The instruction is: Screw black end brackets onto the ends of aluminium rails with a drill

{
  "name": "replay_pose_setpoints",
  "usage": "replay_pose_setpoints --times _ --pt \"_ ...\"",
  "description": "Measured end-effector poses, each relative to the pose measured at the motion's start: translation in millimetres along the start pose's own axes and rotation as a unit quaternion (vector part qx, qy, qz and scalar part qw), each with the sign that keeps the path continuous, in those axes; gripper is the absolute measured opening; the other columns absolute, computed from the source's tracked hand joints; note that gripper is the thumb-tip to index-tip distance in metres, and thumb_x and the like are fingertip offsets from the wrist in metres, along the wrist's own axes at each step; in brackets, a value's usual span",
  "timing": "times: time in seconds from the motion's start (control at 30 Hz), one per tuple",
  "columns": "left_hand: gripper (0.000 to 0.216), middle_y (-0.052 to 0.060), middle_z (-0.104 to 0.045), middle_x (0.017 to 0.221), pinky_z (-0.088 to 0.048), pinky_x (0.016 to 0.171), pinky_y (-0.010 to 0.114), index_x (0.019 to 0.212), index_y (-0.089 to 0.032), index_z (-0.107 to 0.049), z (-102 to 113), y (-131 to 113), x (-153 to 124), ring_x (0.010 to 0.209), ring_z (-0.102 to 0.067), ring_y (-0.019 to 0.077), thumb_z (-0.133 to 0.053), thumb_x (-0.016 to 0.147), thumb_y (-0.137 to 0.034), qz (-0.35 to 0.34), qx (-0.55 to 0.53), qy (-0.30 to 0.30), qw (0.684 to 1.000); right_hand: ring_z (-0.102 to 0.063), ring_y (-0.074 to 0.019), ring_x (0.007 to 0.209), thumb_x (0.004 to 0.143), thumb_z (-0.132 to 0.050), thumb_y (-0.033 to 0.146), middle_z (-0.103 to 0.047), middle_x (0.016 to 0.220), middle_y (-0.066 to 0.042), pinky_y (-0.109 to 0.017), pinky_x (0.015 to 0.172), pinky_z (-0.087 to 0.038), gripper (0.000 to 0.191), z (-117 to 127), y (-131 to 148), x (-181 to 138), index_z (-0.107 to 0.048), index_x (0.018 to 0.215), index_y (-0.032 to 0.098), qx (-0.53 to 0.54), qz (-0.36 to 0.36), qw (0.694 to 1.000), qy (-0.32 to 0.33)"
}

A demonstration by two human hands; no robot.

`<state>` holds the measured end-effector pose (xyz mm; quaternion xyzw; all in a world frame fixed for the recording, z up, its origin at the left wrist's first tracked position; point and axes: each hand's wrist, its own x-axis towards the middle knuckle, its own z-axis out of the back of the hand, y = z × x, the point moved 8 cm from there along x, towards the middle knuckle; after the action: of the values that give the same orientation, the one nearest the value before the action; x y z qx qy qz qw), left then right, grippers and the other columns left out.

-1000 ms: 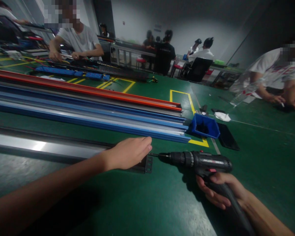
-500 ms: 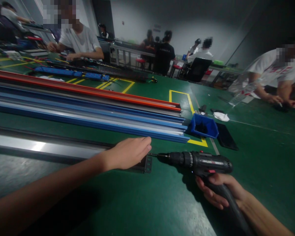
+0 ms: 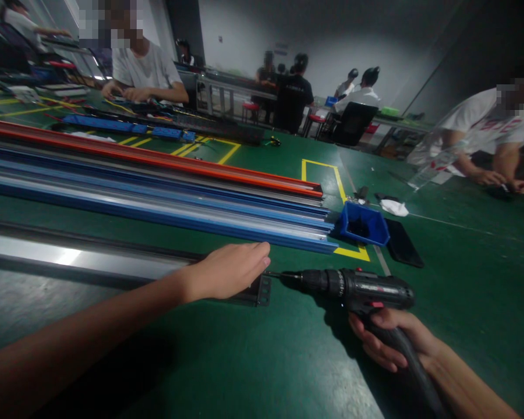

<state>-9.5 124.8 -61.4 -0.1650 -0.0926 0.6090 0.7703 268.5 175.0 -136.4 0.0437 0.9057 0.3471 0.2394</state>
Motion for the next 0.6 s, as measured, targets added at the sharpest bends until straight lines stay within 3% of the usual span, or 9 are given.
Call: replay_pose_setpoints --times 0.6 --pt "0.029 0.003 -0.062 0.093 -0.040 0.069 0.035 0.096 -0.022 -0.044 -2.0 -0.1 -0.5 0.080 -0.060 0.0216 -0.023 0.109 -0.038 -0.001 0.010 -0.002 1.000 -0.046 -0.0031 0.038 0.089 -0.060 0.030 -0.069 0.078 -0.010 -0.019 0.045 -0.051 0.032 -2.3 1.3 1.0 -0.073 0.103 0.004 0.003 -0.001 0.999 0.047"
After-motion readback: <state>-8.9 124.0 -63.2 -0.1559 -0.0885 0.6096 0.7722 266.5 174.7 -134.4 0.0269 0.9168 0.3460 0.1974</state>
